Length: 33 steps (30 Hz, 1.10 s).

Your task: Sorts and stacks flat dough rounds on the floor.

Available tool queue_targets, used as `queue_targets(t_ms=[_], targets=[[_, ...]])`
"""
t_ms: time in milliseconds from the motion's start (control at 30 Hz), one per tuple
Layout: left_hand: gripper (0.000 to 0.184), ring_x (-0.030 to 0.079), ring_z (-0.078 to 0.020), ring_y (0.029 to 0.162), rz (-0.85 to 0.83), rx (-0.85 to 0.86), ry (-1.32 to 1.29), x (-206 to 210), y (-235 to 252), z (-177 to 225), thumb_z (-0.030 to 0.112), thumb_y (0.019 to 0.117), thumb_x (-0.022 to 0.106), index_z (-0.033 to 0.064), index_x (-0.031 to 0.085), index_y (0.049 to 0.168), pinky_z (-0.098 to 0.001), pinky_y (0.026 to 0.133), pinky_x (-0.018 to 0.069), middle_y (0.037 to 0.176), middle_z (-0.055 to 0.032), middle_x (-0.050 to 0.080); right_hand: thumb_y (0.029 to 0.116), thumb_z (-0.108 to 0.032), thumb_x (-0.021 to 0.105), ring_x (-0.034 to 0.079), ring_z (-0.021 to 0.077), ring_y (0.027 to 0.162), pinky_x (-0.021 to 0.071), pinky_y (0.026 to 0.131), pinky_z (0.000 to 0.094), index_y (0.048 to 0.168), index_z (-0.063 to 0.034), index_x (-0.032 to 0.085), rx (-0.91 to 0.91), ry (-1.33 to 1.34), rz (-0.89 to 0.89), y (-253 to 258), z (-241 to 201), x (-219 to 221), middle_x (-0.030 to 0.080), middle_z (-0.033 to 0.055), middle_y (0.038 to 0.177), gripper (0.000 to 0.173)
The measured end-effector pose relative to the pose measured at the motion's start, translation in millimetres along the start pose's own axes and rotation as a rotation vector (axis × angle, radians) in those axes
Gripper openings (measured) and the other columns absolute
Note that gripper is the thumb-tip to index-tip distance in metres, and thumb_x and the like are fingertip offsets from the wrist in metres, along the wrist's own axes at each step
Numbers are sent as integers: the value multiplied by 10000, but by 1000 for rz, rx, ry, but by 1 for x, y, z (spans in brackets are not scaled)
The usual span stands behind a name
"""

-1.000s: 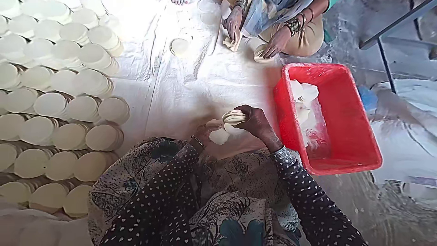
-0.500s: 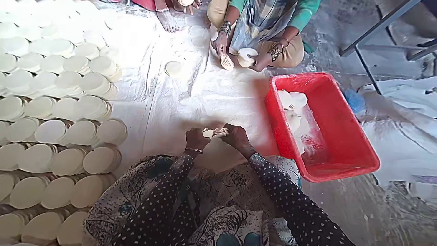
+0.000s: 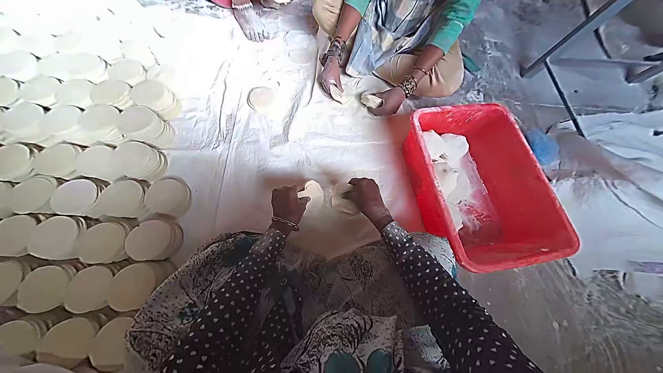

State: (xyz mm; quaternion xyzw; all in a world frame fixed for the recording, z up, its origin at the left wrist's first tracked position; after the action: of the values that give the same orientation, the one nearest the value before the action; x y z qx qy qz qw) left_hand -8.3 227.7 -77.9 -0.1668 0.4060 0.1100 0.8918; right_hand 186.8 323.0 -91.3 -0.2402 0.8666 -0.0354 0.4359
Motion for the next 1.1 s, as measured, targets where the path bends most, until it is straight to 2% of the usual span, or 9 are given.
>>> queue_targets(t_ms=[100,233,433,533,600,733,900,1000,1100], targets=[[205,669,-449,965,-33,-50,-38,1,2,1,116,896,772,-45,717,1010,-641,860,504,981,-269,696,834,-204,866,688,353,809,544,726,570,954,-20,738,32,91,17,-8,-1,-8,712,191,871,254],[175,661,-453,970,-26,-60,37,-7,14,6,117,910,743,-34,711,992,-647,856,496,971,-263,691,848,-193,844,701,407,873,547,752,614,1003,-20,738,45,-38,26,-7,-10,-18,718,219,921,255],[256,676,-358,884,53,82,-194,-26,15,0,112,868,807,-49,678,1019,-566,821,521,943,-224,695,814,-188,876,709,301,795,562,712,548,1072,-87,731,-211,175,131,-10,-15,-32,732,147,901,312],[517,654,-407,1112,-192,-141,45,30,26,-36,288,802,872,-30,696,1170,-603,1008,473,1123,-248,698,789,-312,889,713,376,936,545,801,634,1123,-96,740,-70,-17,-6,9,0,8,741,176,991,425],[504,597,-408,1181,-264,-195,168,52,25,-33,327,813,846,-62,690,1093,-575,1065,402,1156,-259,667,833,-329,831,706,386,1001,543,852,624,1108,-92,763,-42,-193,-117,20,-1,41,743,180,1021,369],[387,636,-403,1083,15,-11,13,20,11,-4,251,783,874,-18,745,1029,-592,987,454,1014,-223,712,809,-331,857,720,338,871,558,788,591,1070,-103,744,-152,-103,-6,10,-8,25,744,143,915,365],[384,591,-366,1175,-177,-24,319,48,24,-5,312,863,790,41,741,1131,-578,1047,367,1125,-182,702,840,-358,815,701,403,997,534,840,624,1118,-72,745,-68,-257,-139,13,-12,55,735,201,1015,404],[344,625,-399,1121,17,25,57,22,17,-10,213,799,850,28,760,1074,-618,1009,407,1062,-192,727,811,-300,865,707,359,814,536,674,595,1036,-127,725,-141,-89,18,-7,-16,23,723,150,868,316],[380,588,-390,1182,-159,-53,166,50,15,-26,266,860,816,45,743,1160,-585,1070,364,1143,-180,710,846,-294,826,707,381,1003,541,863,619,1160,-111,755,-68,-164,-120,4,1,50,745,175,1038,370]])
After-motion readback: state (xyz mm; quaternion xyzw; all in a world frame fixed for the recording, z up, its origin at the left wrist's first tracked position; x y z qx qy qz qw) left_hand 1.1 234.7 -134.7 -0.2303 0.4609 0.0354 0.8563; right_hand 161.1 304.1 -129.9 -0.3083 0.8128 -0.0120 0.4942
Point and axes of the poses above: each hand's wrist, its own y-axis towards the middle knuckle, its own x-axis out of the palm, z = x × y, the point moved 10 cm from there along y, towards the middle knuckle
